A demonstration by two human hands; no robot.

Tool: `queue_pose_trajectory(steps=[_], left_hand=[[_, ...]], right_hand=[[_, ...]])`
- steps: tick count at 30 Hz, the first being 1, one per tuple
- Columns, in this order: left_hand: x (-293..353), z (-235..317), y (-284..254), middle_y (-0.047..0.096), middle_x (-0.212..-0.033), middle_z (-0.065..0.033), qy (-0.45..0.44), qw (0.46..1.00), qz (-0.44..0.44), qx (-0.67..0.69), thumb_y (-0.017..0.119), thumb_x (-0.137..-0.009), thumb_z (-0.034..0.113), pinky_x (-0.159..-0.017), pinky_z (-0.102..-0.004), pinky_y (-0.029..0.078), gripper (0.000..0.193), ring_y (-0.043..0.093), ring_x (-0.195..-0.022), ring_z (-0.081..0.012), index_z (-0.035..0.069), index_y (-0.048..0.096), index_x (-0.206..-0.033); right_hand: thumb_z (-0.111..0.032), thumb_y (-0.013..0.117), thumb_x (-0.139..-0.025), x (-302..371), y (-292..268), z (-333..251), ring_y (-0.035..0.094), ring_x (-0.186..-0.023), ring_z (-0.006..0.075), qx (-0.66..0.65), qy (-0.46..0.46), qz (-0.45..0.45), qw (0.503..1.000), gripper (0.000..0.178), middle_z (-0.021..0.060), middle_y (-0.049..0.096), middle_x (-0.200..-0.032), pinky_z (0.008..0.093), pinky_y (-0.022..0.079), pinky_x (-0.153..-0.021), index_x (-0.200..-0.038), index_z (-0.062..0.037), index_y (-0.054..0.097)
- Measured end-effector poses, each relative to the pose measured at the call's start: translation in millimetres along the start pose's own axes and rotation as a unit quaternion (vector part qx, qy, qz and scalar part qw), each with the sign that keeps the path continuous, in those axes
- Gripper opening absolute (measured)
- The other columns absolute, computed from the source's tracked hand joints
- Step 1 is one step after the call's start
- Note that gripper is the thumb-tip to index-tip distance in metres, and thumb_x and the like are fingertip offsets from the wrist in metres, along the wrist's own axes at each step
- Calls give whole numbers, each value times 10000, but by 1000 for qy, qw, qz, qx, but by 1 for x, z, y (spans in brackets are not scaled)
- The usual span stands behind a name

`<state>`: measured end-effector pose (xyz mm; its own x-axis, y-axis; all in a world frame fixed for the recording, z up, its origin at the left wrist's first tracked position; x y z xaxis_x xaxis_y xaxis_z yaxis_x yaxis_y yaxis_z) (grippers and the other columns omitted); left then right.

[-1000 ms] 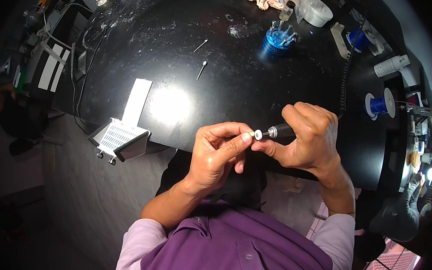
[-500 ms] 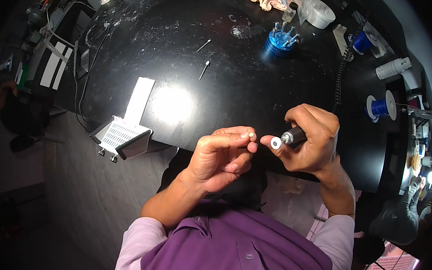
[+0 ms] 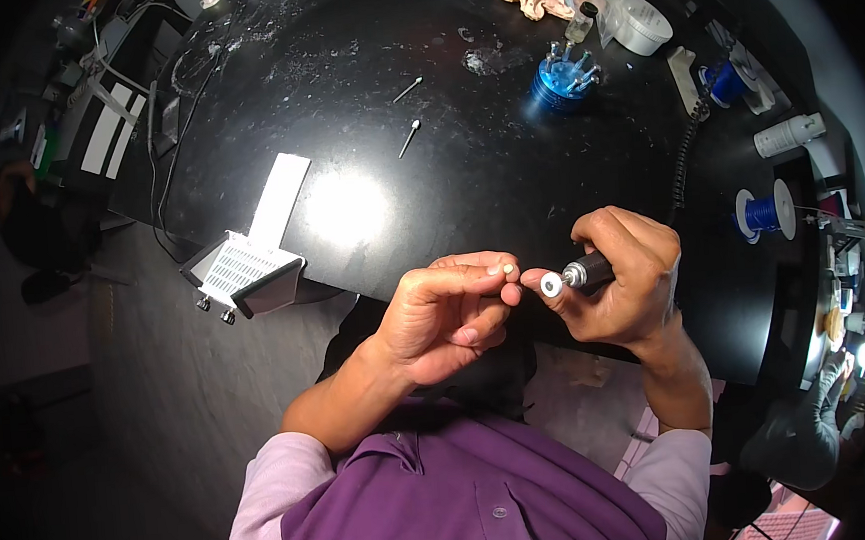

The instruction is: The person retrieves a small white dental part from a drawer, brings it to a workbench, and uses a handheld rotary polishing tool to polish its surfaces.

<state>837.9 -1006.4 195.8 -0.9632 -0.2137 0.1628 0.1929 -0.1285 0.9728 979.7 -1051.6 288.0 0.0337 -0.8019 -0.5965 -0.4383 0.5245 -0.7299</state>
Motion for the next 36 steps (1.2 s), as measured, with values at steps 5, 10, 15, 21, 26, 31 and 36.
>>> queue_pose_trajectory(steps=[5,10,15,21,26,31,36], left_hand=[[6,28,15,662,-794,-56,215,862,144,-435,665,-932,81,-510,-224,448,103,568,-572,-70,-9,715,-933],[-7,50,26,675,-735,-76,372,400,186,-817,753,-772,40,-531,-306,484,69,635,-583,-188,42,752,-841],[-11,55,26,692,-734,-76,343,384,227,-826,753,-777,42,-581,-334,512,111,661,-633,-209,60,779,-883],[-26,53,37,729,-849,-144,430,512,171,-724,681,-914,96,-675,-307,512,173,672,-760,-203,-13,757,-1025],[-57,35,53,716,-831,-98,395,670,150,-610,707,-922,125,-674,-277,501,182,649,-779,-115,-32,748,-1003],[-59,45,65,710,-816,-81,487,660,170,-547,714,-923,109,-662,-264,493,170,636,-761,-96,-44,741,-991],[-83,37,65,721,-859,-46,445,692,158,-545,773,-894,169,-705,-256,511,269,625,-801,-77,-24,732,-1077]], right_hand=[[-328,839,-713,-1,-3,4,516,-439,226,-33,49,-9,998,425,68,494,-554,339,379,-421,-660,-55,518],[-179,756,-724,2,4,23,592,-487,279,1,163,-43,986,252,109,575,-586,377,437,-465,-709,-29,555],[-105,643,-748,4,8,37,617,-519,321,10,242,-84,967,134,148,581,-591,426,469,-514,-777,-7,557],[-12,595,-795,5,9,35,654,-603,364,-35,211,-55,975,228,202,613,-684,454,496,-575,-1006,5,508],[47,603,-858,5,10,28,687,-716,403,-76,174,5,982,378,224,641,-792,453,515,-629,-1173,-3,401],[-23,638,-910,1,5,40,717,-773,357,-61,192,-26,979,187,237,661,-798,407,511,-633,-1032,23,504],[-56,661,-864,4,7,58,710,-785,385,-55,238,27,969,128,224,689,-820,427,516,-650,-932,23,588]])
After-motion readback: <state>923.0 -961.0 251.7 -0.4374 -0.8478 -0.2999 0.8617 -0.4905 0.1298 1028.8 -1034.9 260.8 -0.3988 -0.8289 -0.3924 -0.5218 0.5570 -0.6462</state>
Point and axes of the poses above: each hand's wrist, its own x-axis away from the middle knuckle, its own y-axis out of the palm, z = x × y, the point moved 6 cm from there along -x, towards the middle knuckle
